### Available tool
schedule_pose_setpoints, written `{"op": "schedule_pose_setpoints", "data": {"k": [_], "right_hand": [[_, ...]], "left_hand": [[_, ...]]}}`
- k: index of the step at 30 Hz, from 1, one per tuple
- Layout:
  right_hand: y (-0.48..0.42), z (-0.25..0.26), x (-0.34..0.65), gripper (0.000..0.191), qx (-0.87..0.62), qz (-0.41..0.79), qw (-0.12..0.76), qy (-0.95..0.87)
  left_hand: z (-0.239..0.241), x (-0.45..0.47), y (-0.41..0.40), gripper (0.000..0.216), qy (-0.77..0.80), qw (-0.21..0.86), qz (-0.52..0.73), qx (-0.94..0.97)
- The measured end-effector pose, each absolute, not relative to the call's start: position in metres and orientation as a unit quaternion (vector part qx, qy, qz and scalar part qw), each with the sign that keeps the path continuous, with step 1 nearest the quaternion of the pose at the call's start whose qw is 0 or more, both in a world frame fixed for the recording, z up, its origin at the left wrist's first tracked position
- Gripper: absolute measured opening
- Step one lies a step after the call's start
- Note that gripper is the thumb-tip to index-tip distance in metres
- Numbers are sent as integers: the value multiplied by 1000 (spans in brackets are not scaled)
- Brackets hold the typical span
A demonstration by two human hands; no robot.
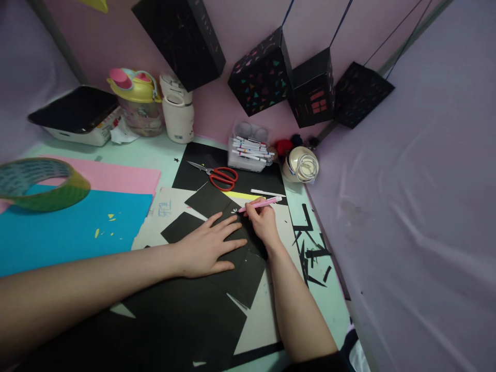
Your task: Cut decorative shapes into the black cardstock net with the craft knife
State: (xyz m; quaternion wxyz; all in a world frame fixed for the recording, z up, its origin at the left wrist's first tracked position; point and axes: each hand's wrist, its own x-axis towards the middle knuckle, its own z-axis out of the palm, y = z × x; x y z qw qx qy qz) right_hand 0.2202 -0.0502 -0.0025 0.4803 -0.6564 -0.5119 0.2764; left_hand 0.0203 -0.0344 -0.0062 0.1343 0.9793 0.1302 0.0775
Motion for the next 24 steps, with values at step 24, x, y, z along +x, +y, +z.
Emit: {"op": "schedule_pose_setpoints", "data": {"k": [24], "right_hand": [[-50,-4,221,22,-665,248,484,-511]], "left_hand": [[-8,20,-35,57,132,134,89,978]]}}
